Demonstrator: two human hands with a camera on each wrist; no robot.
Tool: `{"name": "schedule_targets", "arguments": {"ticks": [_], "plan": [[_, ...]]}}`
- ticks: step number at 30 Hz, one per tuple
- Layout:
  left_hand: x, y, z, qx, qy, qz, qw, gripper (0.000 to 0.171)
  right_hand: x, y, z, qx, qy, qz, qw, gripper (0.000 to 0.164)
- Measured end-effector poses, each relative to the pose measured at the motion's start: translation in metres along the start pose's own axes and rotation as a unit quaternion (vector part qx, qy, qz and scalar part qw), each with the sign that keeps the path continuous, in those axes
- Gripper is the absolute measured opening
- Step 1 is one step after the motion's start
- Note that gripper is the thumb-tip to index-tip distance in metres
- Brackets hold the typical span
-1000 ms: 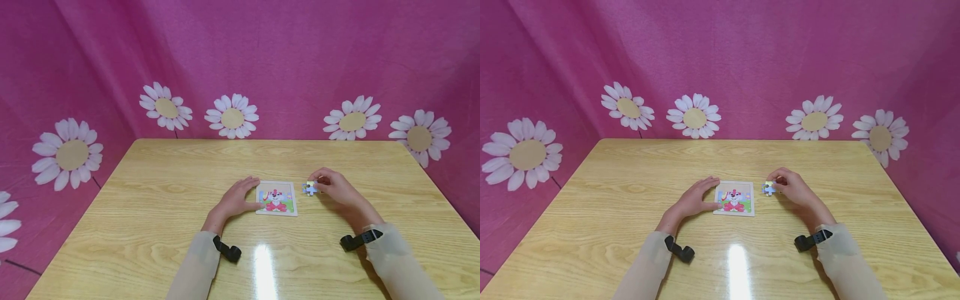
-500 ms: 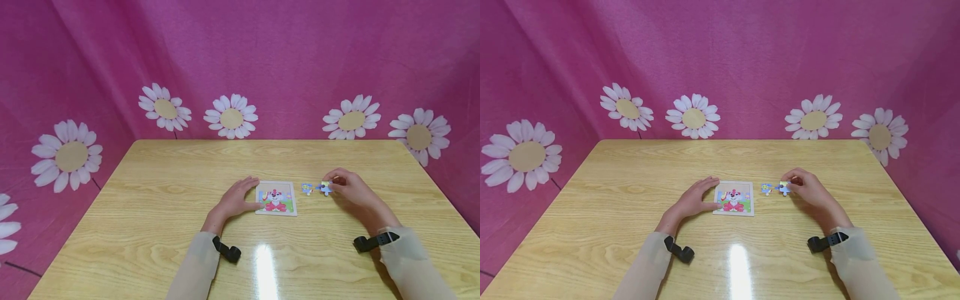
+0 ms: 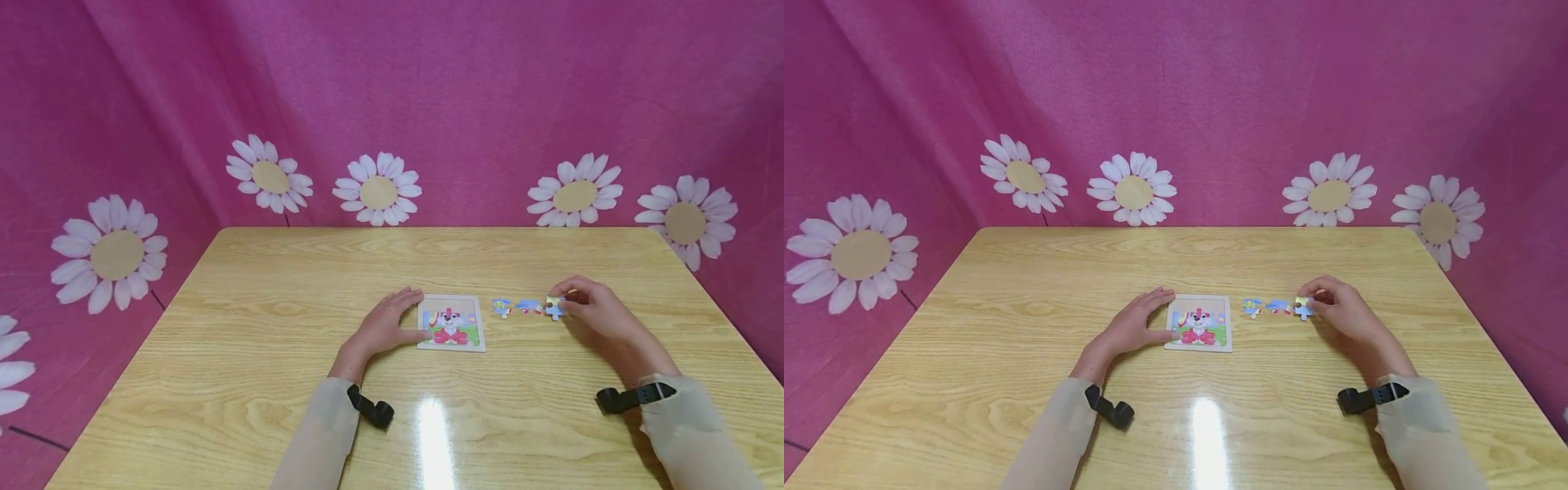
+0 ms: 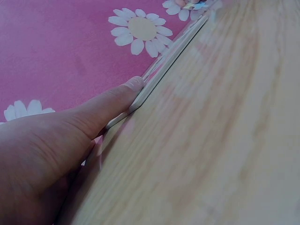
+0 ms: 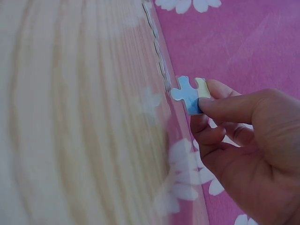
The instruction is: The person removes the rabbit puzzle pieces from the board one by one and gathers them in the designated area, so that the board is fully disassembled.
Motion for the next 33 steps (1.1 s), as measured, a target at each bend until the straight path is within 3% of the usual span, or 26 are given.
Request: {"name": "schedule_targets", "arguments": {"ticks": [16,26,33], "plan": [[-0.002,0.000,0.001,-0.001,-0.002,0.006,1.0000,0.081,0.011,0.003,0.001,-0.007,-0.005,0.006,1.000,0.017],[-0.001,0.000,0.001,-0.002,-0.001,0.006,1.0000,0.081,0.019,-0.005,-0.006,-0.075,-0.042,0.010,0.996,0.021],[-0.001,0.000,0.000,-0.002,0.002,0.003,1.0000,0.081,0.023,-0.007,-0.008,-0.091,-0.042,0.008,0.995,0.022]]}}
Point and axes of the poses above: each hand's wrist, its own z-axis away from the middle knuckle, its own y-axis out of the back of the hand, x = y × z, the point moved 7 cm from there along -z, towards the middle knuckle, and after that the axes turned 4 degrees about y, right-handed, at the moved point
